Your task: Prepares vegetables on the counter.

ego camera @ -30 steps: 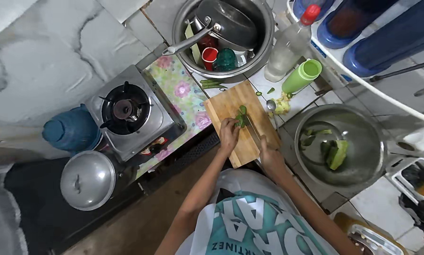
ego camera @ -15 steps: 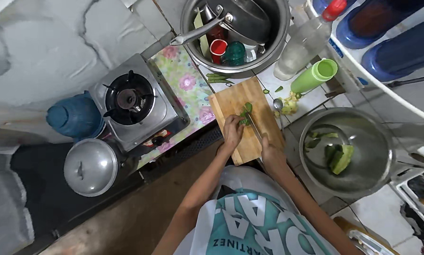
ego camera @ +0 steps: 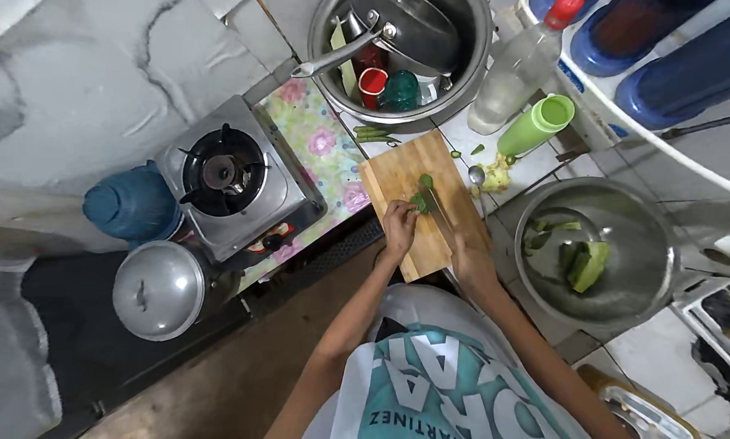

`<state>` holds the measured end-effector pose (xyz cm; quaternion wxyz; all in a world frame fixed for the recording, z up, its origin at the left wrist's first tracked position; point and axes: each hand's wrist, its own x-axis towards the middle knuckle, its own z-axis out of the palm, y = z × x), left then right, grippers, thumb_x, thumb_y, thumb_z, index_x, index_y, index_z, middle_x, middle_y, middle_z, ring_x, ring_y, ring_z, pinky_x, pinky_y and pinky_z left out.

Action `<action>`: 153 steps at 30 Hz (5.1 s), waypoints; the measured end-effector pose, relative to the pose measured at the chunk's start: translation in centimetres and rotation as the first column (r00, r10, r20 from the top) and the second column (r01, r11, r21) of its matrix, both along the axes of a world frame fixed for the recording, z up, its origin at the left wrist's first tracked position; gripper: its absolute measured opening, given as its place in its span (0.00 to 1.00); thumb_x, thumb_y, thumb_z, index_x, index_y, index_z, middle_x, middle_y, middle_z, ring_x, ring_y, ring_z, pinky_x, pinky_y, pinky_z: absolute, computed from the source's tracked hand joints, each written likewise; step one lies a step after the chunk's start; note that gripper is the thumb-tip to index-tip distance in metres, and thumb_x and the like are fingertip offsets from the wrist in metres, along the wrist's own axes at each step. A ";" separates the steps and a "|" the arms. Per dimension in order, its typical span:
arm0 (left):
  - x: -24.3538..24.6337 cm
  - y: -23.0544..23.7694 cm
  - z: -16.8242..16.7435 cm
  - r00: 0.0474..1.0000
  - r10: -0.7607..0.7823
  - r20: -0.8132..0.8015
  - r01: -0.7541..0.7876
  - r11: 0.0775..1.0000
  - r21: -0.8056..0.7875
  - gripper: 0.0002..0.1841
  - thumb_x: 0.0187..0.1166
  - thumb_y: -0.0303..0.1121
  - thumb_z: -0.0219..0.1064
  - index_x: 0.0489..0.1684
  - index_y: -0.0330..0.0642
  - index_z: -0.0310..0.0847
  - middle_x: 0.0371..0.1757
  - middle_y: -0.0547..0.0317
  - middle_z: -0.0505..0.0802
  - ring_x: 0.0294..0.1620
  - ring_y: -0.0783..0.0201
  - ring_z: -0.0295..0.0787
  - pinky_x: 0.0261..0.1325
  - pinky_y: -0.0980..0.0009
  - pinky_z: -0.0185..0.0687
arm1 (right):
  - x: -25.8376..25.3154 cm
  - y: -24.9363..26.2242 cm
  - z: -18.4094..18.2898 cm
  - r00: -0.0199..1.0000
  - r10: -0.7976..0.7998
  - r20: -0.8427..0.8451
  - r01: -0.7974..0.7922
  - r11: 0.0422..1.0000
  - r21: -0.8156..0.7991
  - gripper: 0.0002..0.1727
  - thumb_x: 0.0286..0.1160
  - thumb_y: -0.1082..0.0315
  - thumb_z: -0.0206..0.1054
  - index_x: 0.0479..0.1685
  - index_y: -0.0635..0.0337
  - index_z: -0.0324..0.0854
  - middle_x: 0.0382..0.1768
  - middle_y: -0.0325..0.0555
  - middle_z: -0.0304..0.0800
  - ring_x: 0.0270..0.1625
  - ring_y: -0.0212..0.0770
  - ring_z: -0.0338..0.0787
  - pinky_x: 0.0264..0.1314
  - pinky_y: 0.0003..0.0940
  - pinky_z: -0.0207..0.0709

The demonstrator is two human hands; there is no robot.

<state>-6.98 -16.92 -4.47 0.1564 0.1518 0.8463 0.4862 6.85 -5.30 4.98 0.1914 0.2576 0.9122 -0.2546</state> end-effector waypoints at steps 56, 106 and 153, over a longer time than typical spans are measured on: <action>6.1 17.0 6.9 0.688 -0.651 0.320 0.657 0.747 0.107 0.43 0.55 0.13 0.77 0.79 0.34 0.65 0.74 0.30 0.75 0.65 0.42 0.82 0.61 0.48 0.85 | 11.7 7.5 2.7 0.808 -0.589 -0.014 0.562 0.778 -0.282 0.28 0.93 0.63 0.50 0.88 0.60 0.57 0.48 0.69 0.89 0.55 0.67 0.91 0.63 0.63 0.79; -4.3 8.0 5.5 0.850 -0.255 0.461 0.260 0.964 0.053 0.31 0.81 0.34 0.69 0.83 0.39 0.63 0.67 0.40 0.85 0.61 0.52 0.87 0.63 0.55 0.84 | 13.7 4.8 4.2 0.811 -0.585 -0.007 0.521 0.728 -0.446 0.32 0.91 0.66 0.51 0.89 0.71 0.48 0.35 0.54 0.89 0.34 0.45 0.92 0.43 0.45 0.89; -2.8 2.6 3.2 0.951 -0.194 0.241 0.262 0.920 -0.291 0.25 0.78 0.23 0.68 0.76 0.47 0.81 0.78 0.48 0.81 0.68 0.45 0.85 0.64 0.44 0.84 | -4.0 0.4 1.8 0.974 0.010 0.227 -0.002 0.999 -0.033 0.26 0.91 0.69 0.46 0.86 0.66 0.60 0.57 0.67 0.89 0.62 0.66 0.90 0.63 0.59 0.82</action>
